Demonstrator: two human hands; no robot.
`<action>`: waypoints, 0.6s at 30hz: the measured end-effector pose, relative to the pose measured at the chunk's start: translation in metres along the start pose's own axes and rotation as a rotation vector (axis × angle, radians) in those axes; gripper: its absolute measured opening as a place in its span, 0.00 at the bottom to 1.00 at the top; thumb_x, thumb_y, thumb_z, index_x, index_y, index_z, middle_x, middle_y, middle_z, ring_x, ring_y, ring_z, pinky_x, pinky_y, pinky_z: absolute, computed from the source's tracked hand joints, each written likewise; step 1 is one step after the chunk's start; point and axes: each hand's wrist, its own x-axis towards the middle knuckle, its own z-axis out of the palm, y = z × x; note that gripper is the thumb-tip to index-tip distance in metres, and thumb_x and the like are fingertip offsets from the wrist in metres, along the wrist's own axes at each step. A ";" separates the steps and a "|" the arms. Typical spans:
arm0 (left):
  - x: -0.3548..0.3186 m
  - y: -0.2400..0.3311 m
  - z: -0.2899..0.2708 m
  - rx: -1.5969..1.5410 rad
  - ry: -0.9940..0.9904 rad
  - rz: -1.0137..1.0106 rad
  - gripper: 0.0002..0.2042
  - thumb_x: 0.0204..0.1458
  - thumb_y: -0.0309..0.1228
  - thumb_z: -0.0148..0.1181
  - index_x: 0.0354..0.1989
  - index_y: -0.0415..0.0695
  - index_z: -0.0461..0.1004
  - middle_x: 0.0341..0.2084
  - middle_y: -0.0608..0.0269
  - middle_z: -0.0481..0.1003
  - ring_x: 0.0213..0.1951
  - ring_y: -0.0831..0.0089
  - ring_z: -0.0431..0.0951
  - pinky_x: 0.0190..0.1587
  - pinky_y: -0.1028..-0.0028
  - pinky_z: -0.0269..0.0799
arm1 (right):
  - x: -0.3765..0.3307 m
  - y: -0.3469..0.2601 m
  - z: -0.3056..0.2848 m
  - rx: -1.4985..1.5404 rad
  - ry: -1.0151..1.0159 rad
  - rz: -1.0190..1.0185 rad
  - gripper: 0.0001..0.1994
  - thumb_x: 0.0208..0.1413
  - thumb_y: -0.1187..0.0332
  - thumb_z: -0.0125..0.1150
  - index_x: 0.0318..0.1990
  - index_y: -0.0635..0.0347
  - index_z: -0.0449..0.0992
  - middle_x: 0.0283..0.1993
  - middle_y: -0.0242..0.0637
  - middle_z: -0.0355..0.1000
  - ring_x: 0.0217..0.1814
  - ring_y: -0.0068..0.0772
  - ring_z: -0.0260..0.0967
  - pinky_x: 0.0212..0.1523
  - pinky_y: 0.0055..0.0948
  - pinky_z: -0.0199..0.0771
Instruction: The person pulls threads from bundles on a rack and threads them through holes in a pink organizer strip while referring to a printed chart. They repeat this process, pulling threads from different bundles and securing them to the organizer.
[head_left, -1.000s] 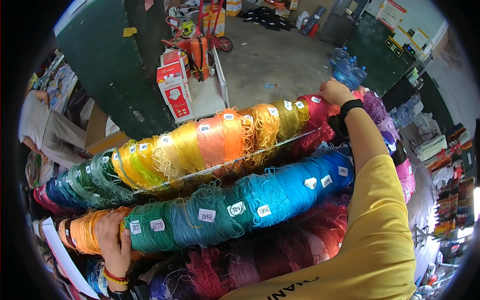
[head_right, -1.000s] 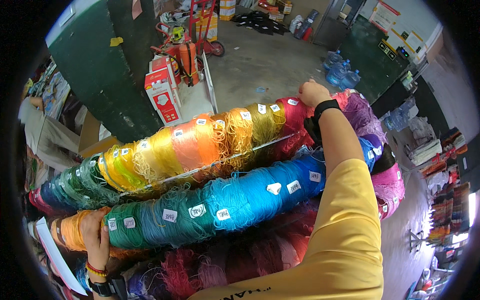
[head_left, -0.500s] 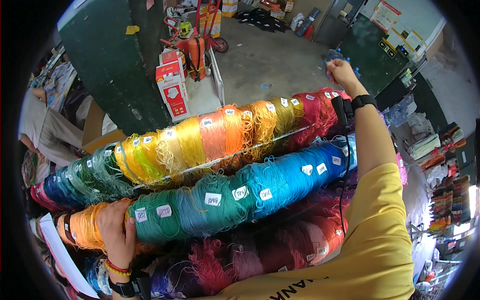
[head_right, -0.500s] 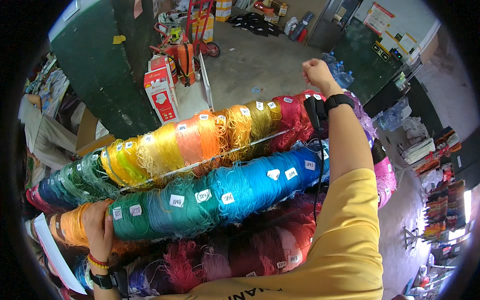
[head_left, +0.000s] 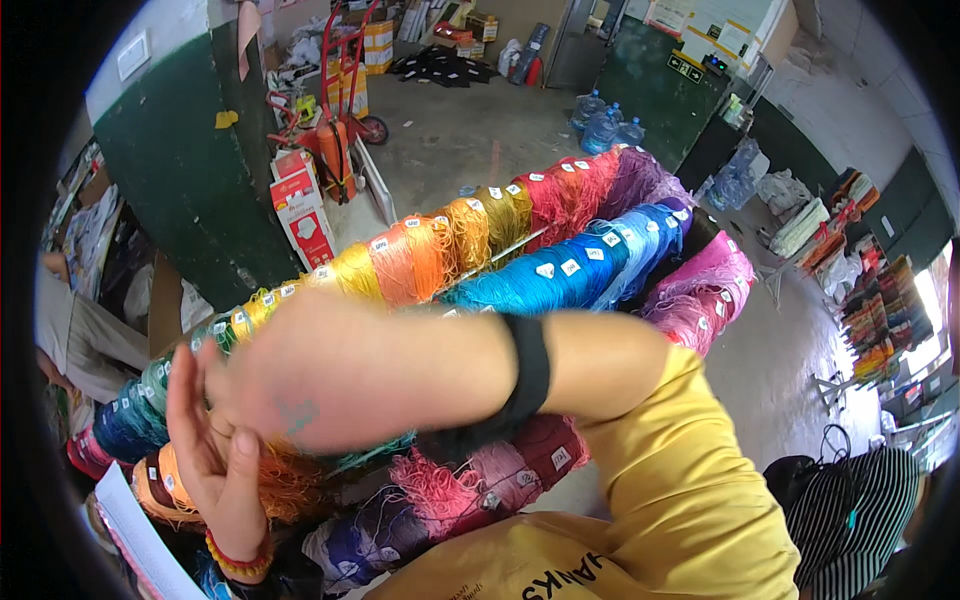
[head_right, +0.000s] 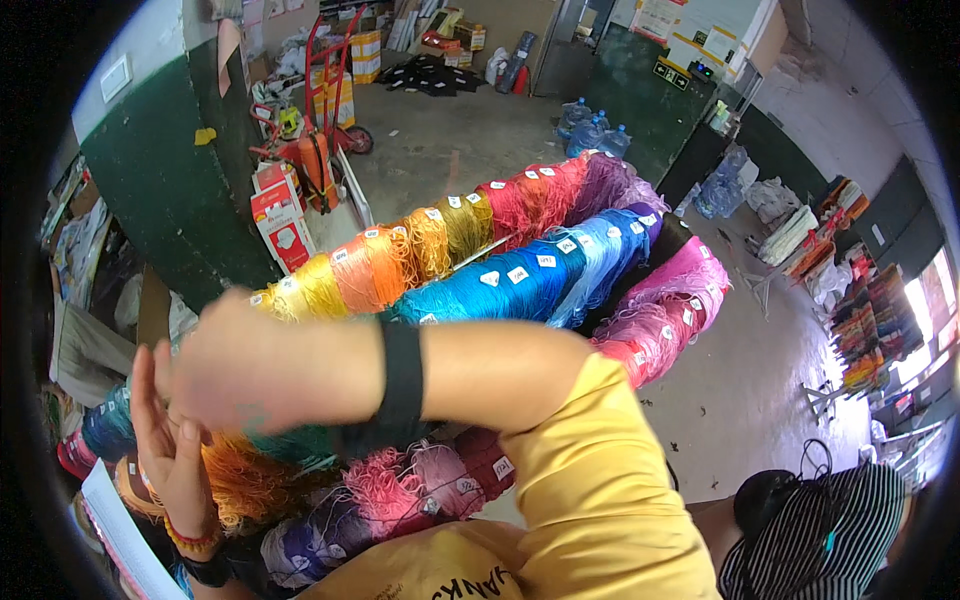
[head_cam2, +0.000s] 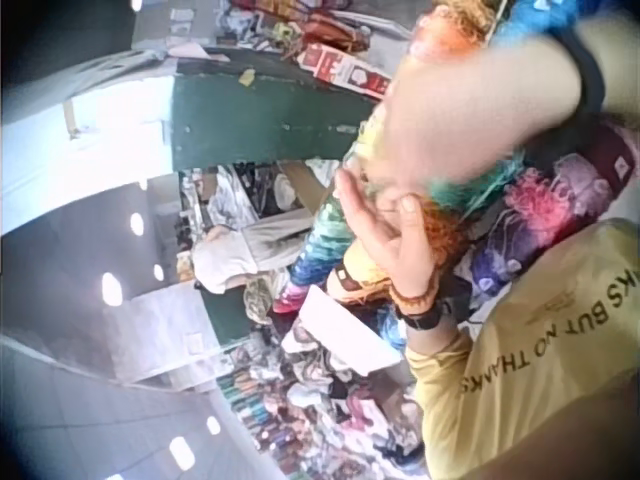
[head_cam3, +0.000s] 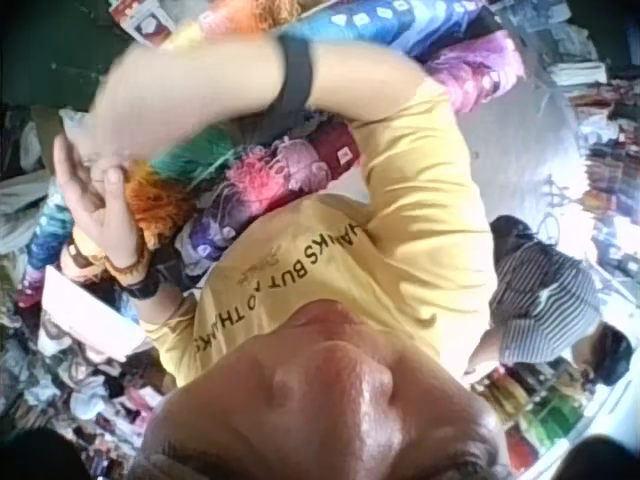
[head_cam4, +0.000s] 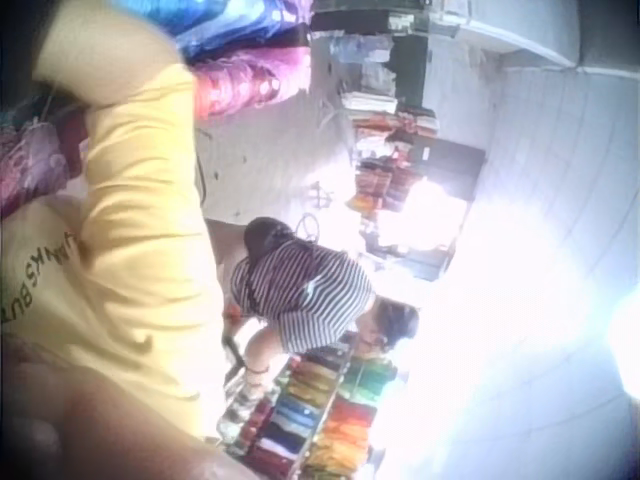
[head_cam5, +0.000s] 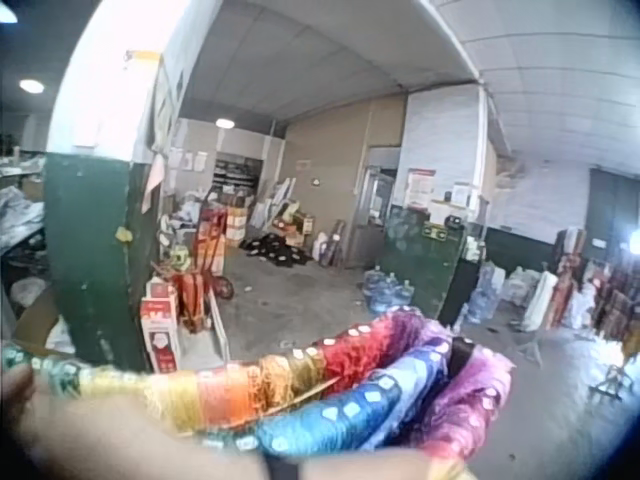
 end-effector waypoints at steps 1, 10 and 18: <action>-0.006 0.007 0.000 -0.056 -0.030 0.029 0.29 0.46 0.24 0.49 0.57 0.35 0.45 0.55 0.51 0.52 0.38 0.77 0.65 0.46 0.79 0.58 | 0.004 -0.016 0.019 -0.025 0.283 -0.093 0.09 0.37 0.70 0.51 0.27 0.66 0.67 0.17 0.38 0.65 0.18 0.35 0.66 0.16 0.29 0.64; -0.031 0.035 -0.028 0.043 -0.230 -0.344 0.10 0.49 0.33 0.51 0.32 0.38 0.64 0.17 0.72 0.64 0.14 0.87 0.56 0.16 0.88 0.48 | -0.006 -0.033 0.021 0.324 0.264 -0.059 0.05 0.39 0.69 0.51 0.22 0.62 0.66 0.19 0.39 0.66 0.19 0.37 0.67 0.16 0.31 0.64; -0.053 0.012 -0.100 -0.159 0.316 -0.361 0.08 0.53 0.29 0.44 0.39 0.39 0.62 0.13 0.73 0.57 0.11 0.88 0.51 0.11 0.87 0.45 | -0.167 0.102 -0.093 0.224 0.376 0.850 0.09 0.46 0.69 0.55 0.36 0.61 0.72 0.30 0.29 0.69 0.30 0.18 0.65 0.30 0.19 0.66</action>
